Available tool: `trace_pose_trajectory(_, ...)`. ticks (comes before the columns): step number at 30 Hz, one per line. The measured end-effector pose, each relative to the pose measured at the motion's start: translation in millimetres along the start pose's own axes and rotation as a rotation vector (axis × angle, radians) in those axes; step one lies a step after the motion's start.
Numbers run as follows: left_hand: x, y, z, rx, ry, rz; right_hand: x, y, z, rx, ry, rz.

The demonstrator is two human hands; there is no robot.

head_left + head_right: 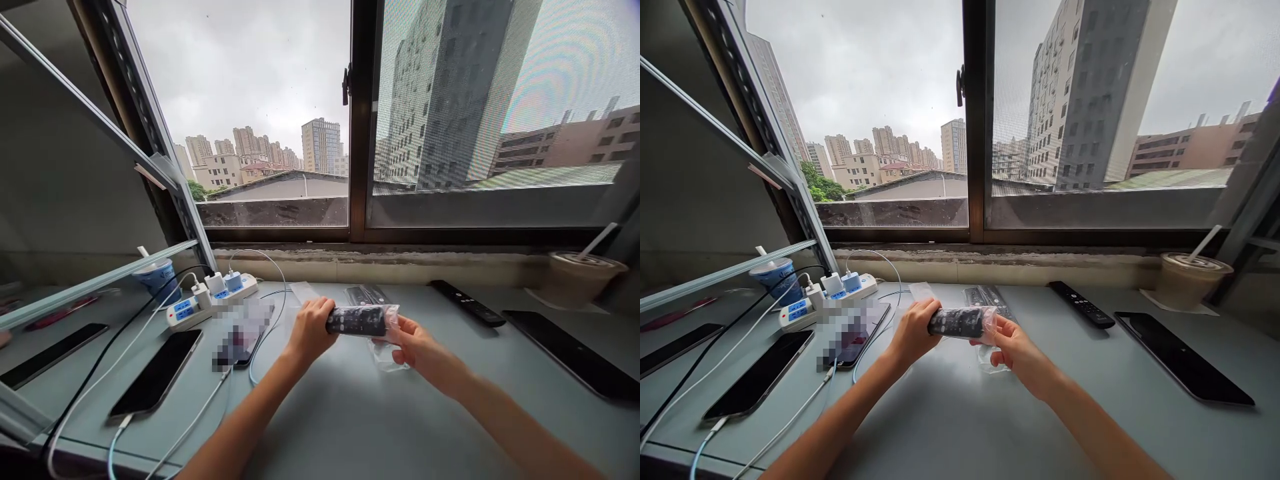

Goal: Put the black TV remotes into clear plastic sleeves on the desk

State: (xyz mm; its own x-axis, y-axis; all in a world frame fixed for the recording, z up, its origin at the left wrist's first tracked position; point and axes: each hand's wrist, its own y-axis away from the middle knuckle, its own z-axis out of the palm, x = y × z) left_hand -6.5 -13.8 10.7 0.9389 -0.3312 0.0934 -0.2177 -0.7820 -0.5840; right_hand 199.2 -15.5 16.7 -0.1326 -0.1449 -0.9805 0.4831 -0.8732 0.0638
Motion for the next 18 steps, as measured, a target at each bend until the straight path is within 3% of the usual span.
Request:
trace_pose_trajectory(8,9.0,4.6,3.0,-0.034,0.005,0.115,6.7,-1.6,4.3,0.140,0.088,0.038)
trace_pose_trajectory(18,10.9,5.4,-5.5,-0.038,-0.002,0.279,8.7,-2.2,9.6,0.135,0.177,0.073)
